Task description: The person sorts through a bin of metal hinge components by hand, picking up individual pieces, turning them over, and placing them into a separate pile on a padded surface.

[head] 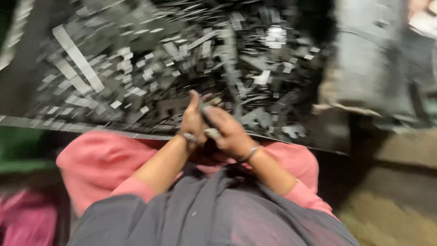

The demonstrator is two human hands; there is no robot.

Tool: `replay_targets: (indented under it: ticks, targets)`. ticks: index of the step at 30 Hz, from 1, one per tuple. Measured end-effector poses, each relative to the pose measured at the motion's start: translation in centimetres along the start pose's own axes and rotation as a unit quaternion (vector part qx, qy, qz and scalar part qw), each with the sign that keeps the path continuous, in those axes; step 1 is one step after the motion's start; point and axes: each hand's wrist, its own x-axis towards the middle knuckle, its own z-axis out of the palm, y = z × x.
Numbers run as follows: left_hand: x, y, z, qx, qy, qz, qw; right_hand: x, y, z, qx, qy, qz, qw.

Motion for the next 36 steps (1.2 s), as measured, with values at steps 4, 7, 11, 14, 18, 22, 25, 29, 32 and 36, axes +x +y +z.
replay_targets:
  ticks: [4, 7, 11, 14, 18, 22, 25, 29, 32, 36]
  targets:
    - [0.3, -0.8, 1.9, 0.311, -0.055, 0.087, 0.945, 0.2, 0.5, -3.3, 0.115, 0.161, 0.146, 0.969]
    - [0.9, 3.4, 0.5, 0.664, -0.146, 0.197, 0.706, -0.1, 3.4, -10.5, 0.497, 0.256, 0.253, 0.789]
    - [1.5, 6.5, -3.7, 0.898, 0.047, 0.261, 0.352, -3.7, 10.7, -24.7, 0.126, 0.508, 0.160, 0.837]
    - [1.7, 7.1, -6.8, 0.899, 0.008, 0.310, 0.310, -6.8, 16.9, -35.5, -0.458, 0.401, 0.030, 0.793]
    - [2.4, 6.7, -7.1, 0.891, 0.003, 0.340, 0.300, -8.8, 17.8, -37.4, -0.563, 0.189, 0.226, 0.772]
    - [2.8, 7.4, -6.4, 0.883, 0.056, 0.183, 0.428, -3.4, 11.5, -26.9, -0.558, 0.191, -0.002, 0.808]
    - [2.8, 8.3, -5.0, 0.561, 0.004, 0.438, 0.702, 1.9, 8.8, -14.9, -0.309, 0.067, -0.021, 0.948]
    - [-0.7, 11.4, -2.3, 0.064, -0.089, 0.185, 0.977, 4.3, 10.6, -6.4, -0.292, -0.068, 0.073, 0.951]
    - [-3.0, 13.3, -1.8, 0.014, -0.169, 0.181, 0.969, 4.6, 15.0, -5.0, -0.279, -0.063, 0.083, 0.955]
    - [-0.3, 13.2, -2.7, 0.207, -0.138, 0.175, 0.953, 3.4, 16.7, -7.8, -0.156, 0.059, 0.204, 0.965]
